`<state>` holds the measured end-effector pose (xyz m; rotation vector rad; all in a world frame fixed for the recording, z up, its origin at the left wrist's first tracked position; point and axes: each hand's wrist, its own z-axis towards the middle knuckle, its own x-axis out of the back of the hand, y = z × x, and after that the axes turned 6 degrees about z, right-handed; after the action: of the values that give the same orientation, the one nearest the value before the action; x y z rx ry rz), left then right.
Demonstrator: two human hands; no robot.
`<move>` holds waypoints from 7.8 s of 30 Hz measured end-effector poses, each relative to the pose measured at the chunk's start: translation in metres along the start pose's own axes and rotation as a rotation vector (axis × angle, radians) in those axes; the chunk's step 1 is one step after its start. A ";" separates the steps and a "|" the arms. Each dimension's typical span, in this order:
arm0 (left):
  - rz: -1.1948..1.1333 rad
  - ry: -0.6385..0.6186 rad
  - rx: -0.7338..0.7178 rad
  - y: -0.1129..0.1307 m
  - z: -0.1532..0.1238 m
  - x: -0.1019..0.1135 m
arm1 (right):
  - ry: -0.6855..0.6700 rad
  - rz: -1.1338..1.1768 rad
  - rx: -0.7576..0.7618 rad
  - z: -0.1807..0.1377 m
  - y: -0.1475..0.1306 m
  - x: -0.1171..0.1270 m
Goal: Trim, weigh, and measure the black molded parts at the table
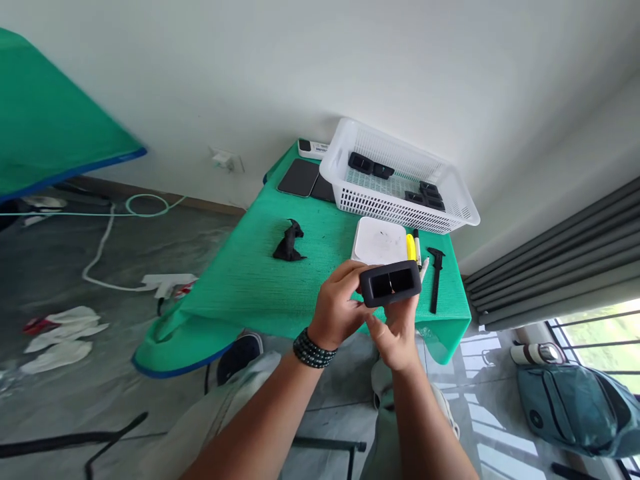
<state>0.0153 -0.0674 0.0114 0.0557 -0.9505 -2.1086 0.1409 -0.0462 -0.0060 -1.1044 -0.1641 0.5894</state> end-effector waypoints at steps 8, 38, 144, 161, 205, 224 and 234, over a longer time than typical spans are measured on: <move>0.055 0.094 -0.091 0.009 -0.015 -0.012 | 0.242 -0.046 -0.061 -0.004 0.005 -0.010; 0.133 0.115 0.002 0.025 -0.046 -0.003 | 0.204 -0.093 -0.103 -0.025 -0.020 -0.023; 0.181 0.035 0.166 0.009 -0.032 -0.009 | 0.311 -0.013 -0.180 0.008 -0.007 -0.027; 0.302 0.032 0.049 0.002 -0.036 -0.007 | 0.272 -0.002 -0.130 0.002 -0.010 -0.032; -0.186 -0.163 0.112 0.004 -0.021 -0.004 | 0.336 -0.043 -0.133 0.010 -0.009 -0.007; 0.252 0.053 -0.126 0.005 -0.030 -0.003 | 0.101 0.428 -0.481 0.011 -0.007 -0.003; 0.357 0.122 -0.234 0.005 -0.029 0.000 | 0.129 0.564 -0.491 0.009 -0.013 -0.009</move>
<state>0.0282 -0.0872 -0.0066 -0.0973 -0.5877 -1.8461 0.1342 -0.0480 0.0111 -1.6806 0.1313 1.0096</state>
